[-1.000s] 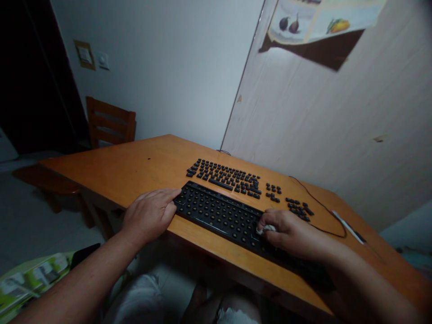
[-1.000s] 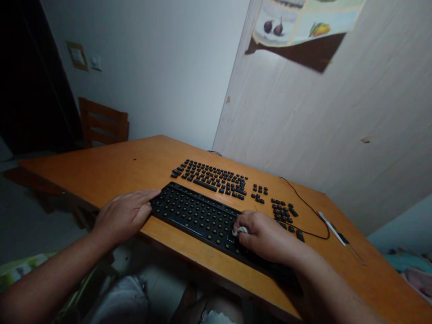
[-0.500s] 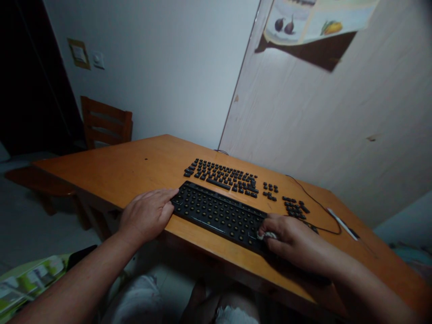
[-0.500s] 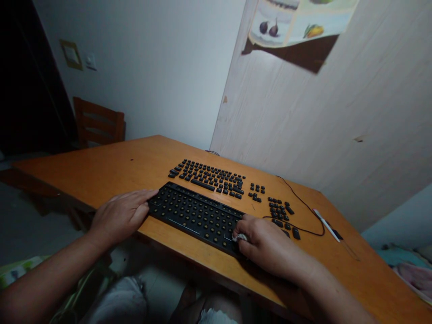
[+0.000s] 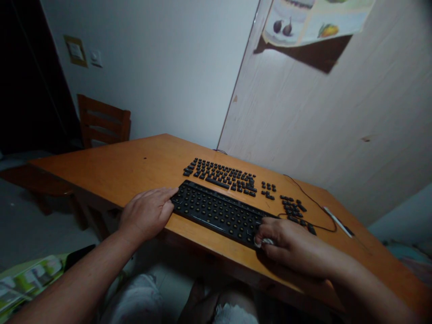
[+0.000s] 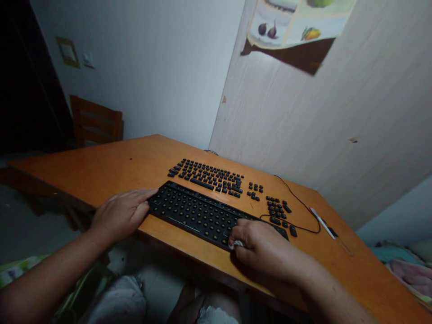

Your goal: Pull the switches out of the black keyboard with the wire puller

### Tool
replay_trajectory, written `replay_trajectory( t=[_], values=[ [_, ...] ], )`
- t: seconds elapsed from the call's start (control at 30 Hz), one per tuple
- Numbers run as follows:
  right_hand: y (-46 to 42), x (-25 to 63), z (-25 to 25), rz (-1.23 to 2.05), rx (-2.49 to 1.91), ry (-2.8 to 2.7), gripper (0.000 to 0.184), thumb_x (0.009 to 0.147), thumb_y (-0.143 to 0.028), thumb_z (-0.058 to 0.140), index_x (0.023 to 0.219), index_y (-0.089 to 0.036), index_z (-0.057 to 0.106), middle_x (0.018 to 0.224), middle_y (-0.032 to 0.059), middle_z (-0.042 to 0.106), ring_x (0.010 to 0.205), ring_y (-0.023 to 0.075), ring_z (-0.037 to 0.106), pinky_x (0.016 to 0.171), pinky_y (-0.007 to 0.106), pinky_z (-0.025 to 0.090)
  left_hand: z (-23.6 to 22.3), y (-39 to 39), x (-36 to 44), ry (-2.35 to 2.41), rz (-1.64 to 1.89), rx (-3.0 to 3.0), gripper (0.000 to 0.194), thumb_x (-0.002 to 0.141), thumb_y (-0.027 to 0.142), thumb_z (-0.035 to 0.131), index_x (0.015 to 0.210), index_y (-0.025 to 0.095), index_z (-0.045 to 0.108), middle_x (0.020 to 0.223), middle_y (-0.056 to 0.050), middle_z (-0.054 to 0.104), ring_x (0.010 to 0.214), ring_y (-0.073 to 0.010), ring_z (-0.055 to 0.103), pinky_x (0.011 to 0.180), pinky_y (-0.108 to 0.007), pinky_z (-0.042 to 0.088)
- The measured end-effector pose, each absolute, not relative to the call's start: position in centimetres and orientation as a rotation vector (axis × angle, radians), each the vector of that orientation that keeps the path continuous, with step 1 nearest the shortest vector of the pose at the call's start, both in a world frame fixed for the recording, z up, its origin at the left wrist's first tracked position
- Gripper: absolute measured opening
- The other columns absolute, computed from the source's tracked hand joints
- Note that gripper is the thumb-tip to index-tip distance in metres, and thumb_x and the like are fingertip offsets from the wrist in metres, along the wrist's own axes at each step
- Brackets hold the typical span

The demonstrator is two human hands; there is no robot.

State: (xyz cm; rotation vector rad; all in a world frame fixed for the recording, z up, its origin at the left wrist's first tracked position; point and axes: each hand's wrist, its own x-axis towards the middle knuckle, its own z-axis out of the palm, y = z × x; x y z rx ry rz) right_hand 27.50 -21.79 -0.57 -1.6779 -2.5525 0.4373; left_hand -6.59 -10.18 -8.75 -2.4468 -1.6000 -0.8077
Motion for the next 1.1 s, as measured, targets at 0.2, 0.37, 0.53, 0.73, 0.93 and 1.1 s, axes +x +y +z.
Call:
replay_trajectory(
  t=[0.2,0.37,0.53,0.73,0.93,1.1],
  values=[
    [-21.7,27.6,-0.2,0.395,-1.725,-2.479,0.023,0.076,-0.008,0.053,0.089,-0.022,0.066,0.088,0.0013,0.064,0.077,0.015,0.058,0.07,0.024,0.041,-9.0,-10.2,-6.7,-1.564,-0.8,-2.448,0.048,0.089,0.029,0.036,0.128,0.021,0.061,0.128,-0.005,0.063,0.119,-0.0233,0.057,0.105,-0.039,0.04],
    [-22.0,27.7,-0.2,0.451,-1.698,-2.576,0.022,0.075,-0.009,0.054,0.086,-0.023,0.067,0.087,0.0015,0.064,0.078,0.0161,0.058,0.072,0.025,0.042,-9.0,-10.1,-6.7,-1.554,-0.758,-2.435,0.048,0.09,0.03,0.035,0.13,0.02,0.059,0.129,-0.006,0.062,0.12,-0.0236,0.057,0.104,-0.04,0.04],
    [-21.9,29.5,0.7,0.416,-1.803,-2.525,0.022,0.076,-0.01,0.055,0.089,-0.022,0.067,0.086,0.0019,0.065,0.077,0.0163,0.059,0.072,0.025,0.042,-9.1,-9.9,-6.8,-1.547,-0.758,-2.439,0.048,0.09,0.03,0.035,0.13,0.019,0.059,0.13,-0.006,0.062,0.12,-0.024,0.057,0.104,-0.041,0.04],
    [-22.2,28.6,0.1,0.458,-1.75,-2.526,0.022,0.075,-0.009,0.054,0.088,-0.022,0.066,0.087,0.001,0.065,0.079,0.016,0.059,0.074,0.025,0.043,-8.9,-10.1,-6.7,-1.547,-0.747,-2.439,0.049,0.09,0.029,0.034,0.13,0.018,0.059,0.128,-0.007,0.063,0.118,-0.0253,0.058,0.103,-0.042,0.042],
    [-20.2,31.1,-0.2,0.299,-1.803,-2.361,0.019,0.08,-0.016,0.052,0.093,-0.021,0.066,0.09,0.0036,0.066,0.083,0.0183,0.06,0.077,0.028,0.043,-8.8,-10.1,-6.6,-1.533,-0.782,-2.445,0.048,0.089,0.028,0.035,0.127,0.018,0.062,0.128,-0.006,0.063,0.118,-0.0234,0.058,0.104,-0.04,0.041],
    [-17.5,32.4,-2.3,0.186,-1.917,-2.231,0.018,0.082,-0.022,0.051,0.091,-0.019,0.066,0.089,0.0066,0.068,0.085,0.0211,0.06,0.077,0.031,0.043,-8.9,-10.2,-6.7,-1.562,-0.815,-2.452,0.047,0.089,0.029,0.036,0.128,0.022,0.061,0.128,-0.004,0.063,0.119,-0.023,0.057,0.106,-0.04,0.04]
  ],
)
